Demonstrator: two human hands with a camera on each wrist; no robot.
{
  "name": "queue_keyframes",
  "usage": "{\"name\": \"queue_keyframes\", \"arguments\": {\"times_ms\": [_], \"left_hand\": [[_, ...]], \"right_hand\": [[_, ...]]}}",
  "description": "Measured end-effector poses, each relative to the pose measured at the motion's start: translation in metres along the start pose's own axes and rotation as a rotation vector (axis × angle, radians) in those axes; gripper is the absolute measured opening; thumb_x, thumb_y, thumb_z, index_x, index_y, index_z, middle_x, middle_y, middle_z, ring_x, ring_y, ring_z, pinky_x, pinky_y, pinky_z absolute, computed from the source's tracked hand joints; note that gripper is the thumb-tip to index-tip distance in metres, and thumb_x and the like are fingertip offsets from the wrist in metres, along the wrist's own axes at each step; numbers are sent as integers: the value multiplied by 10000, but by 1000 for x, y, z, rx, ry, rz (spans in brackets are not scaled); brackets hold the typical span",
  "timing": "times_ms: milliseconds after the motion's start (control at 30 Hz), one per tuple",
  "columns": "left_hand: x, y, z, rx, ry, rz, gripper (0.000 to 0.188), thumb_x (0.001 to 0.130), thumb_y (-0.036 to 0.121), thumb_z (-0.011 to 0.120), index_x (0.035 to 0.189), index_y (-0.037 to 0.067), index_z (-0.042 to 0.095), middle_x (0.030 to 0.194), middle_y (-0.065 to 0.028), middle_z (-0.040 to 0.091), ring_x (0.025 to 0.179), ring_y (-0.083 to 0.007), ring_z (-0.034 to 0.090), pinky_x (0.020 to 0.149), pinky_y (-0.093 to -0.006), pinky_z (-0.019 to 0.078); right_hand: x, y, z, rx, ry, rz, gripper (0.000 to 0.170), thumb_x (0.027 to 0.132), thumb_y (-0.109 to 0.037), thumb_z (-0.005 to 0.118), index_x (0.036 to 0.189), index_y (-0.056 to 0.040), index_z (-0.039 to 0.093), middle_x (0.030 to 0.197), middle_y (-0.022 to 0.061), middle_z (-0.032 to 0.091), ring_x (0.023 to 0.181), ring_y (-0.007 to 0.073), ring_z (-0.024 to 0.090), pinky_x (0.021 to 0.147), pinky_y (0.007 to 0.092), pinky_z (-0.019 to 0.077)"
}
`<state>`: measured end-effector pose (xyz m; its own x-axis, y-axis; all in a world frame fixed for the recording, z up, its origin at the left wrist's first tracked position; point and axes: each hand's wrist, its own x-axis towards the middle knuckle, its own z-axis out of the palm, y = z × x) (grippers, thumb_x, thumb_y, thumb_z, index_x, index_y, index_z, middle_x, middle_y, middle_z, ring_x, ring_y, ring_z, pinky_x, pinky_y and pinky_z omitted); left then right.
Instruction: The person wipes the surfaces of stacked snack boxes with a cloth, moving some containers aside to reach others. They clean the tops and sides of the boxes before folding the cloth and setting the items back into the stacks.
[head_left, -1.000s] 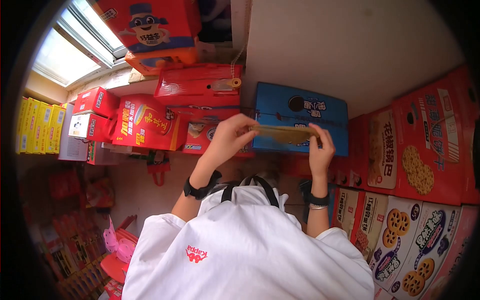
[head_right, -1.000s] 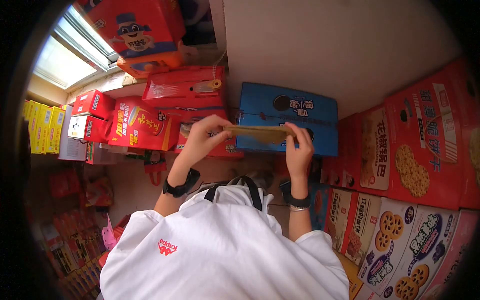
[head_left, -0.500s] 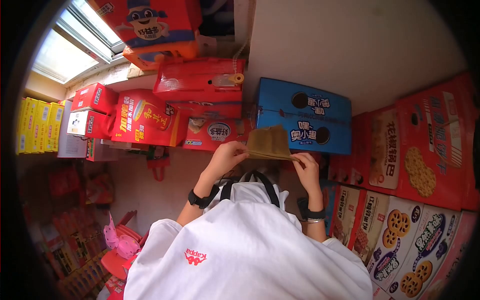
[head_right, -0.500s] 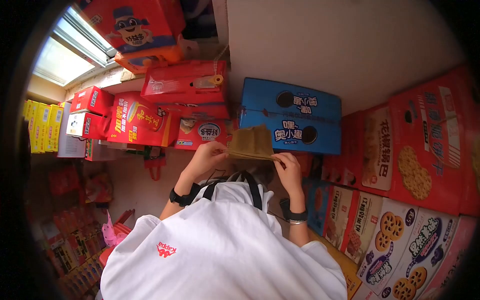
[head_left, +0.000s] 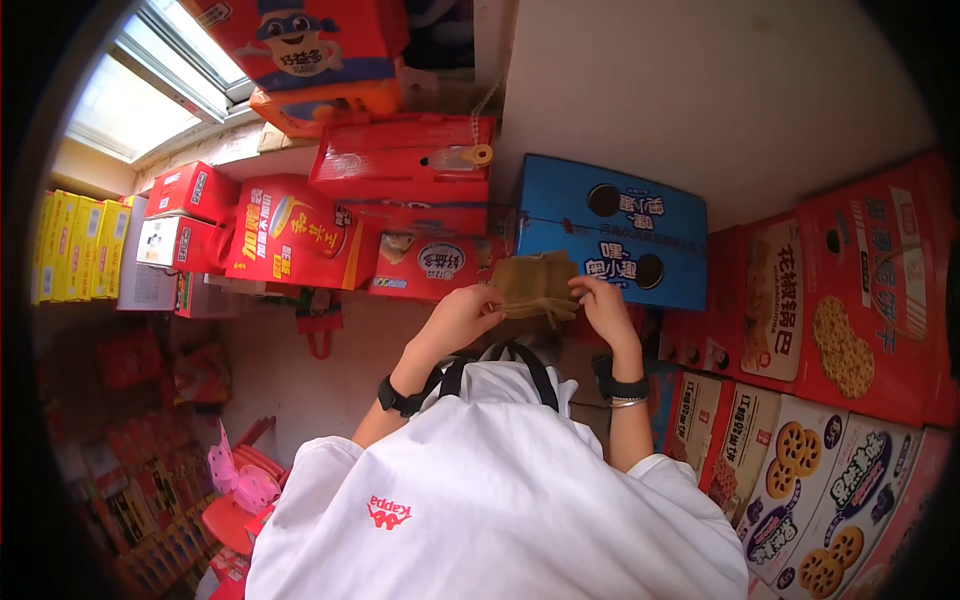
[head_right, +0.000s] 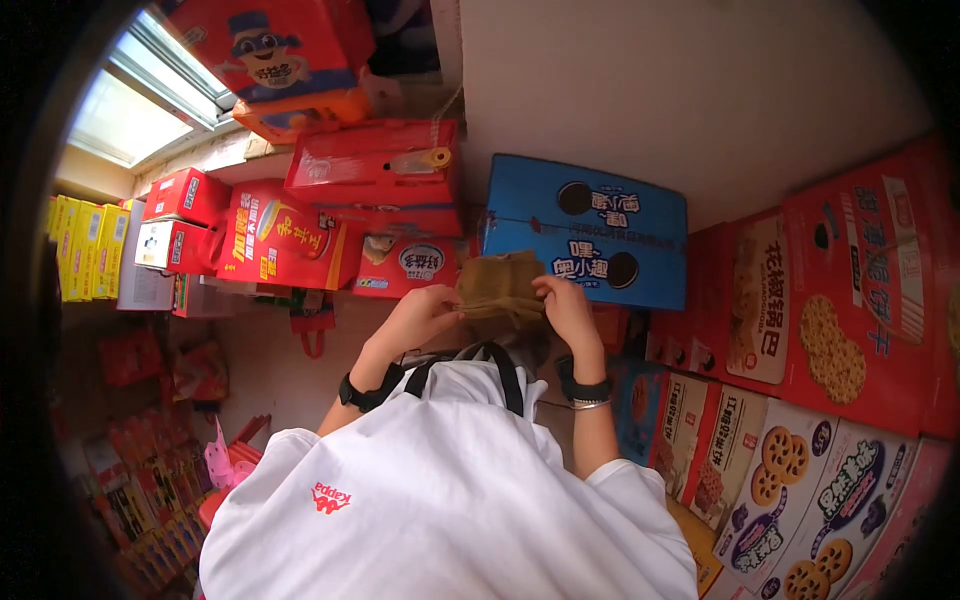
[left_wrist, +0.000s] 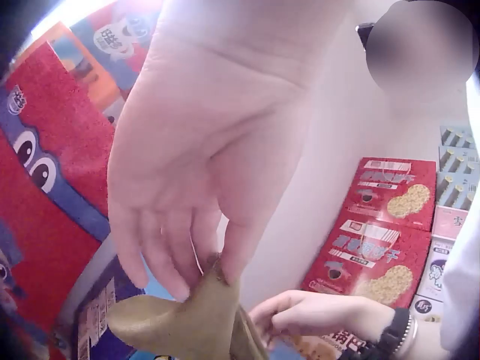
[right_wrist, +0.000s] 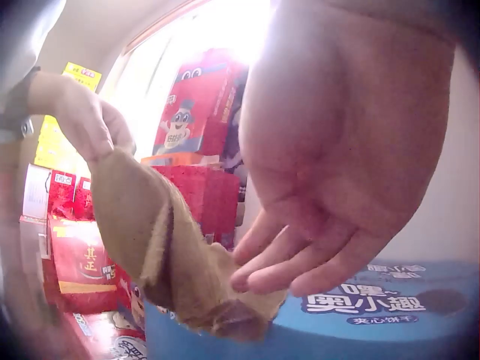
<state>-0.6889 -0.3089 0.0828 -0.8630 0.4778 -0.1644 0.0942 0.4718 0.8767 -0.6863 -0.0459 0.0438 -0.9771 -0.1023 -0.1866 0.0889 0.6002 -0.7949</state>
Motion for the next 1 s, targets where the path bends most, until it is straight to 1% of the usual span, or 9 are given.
{"name": "queue_keyframes", "arguments": {"times_ms": [100,233,433,533,600,700,833,900,1000], "left_hand": [[-8,-1,4,95,52,-6,217,750,112,630,912,-28,594,829,-155,603,750,-256,619,674,-317,486],[-11,-10,7,105,62,0,191,744,109,619,895,-6,598,822,-150,587,748,-274,609,672,-346,479],[-17,-13,8,134,80,27,153,743,98,609,873,16,598,819,-145,574,739,-287,601,661,-368,473],[-19,-15,7,166,85,21,152,745,94,607,877,18,601,831,-143,577,741,-291,602,662,-365,475],[-21,-13,4,162,91,11,154,746,94,606,881,18,602,838,-141,580,742,-295,602,664,-363,476],[-26,-12,-2,107,116,-21,190,734,93,588,903,11,614,845,-146,586,765,-274,611,689,-338,485],[-25,-9,-7,127,121,-31,172,740,88,595,891,8,610,848,-140,585,772,-269,614,687,-339,484],[-27,-6,-6,168,119,-16,158,747,88,605,879,2,607,843,-134,586,779,-265,617,687,-336,485],[-25,3,-11,59,136,-3,174,737,73,586,897,6,603,849,-140,572,755,-262,605,677,-333,482]], "right_hand": [[17,-4,11,-133,214,-147,263,784,-22,497,1036,-29,571,947,158,567,845,320,575,731,376,462],[36,0,25,-131,191,-65,295,802,-67,533,1097,-59,546,1008,150,521,870,315,557,726,379,457],[37,17,37,-201,285,-59,223,797,-122,587,1009,-56,563,1006,129,500,784,303,566,675,374,455],[30,17,36,-131,318,19,157,788,-133,604,917,-45,586,941,116,540,755,301,579,659,368,459],[27,24,32,-54,420,20,111,770,-100,625,849,-24,611,790,97,584,651,204,592,613,304,457],[28,55,36,4,495,-9,116,762,-80,628,860,-20,618,758,104,604,676,207,613,607,303,468],[17,24,27,-210,535,-106,120,768,-111,612,864,-39,611,820,113,602,732,243,605,627,345,459],[10,5,29,-70,544,4,112,768,-100,606,865,-45,618,811,115,603,699,249,602,616,331,460],[1,-3,29,4,509,-49,147,790,-113,599,919,-44,612,850,125,616,691,241,616,633,309,472]]}}
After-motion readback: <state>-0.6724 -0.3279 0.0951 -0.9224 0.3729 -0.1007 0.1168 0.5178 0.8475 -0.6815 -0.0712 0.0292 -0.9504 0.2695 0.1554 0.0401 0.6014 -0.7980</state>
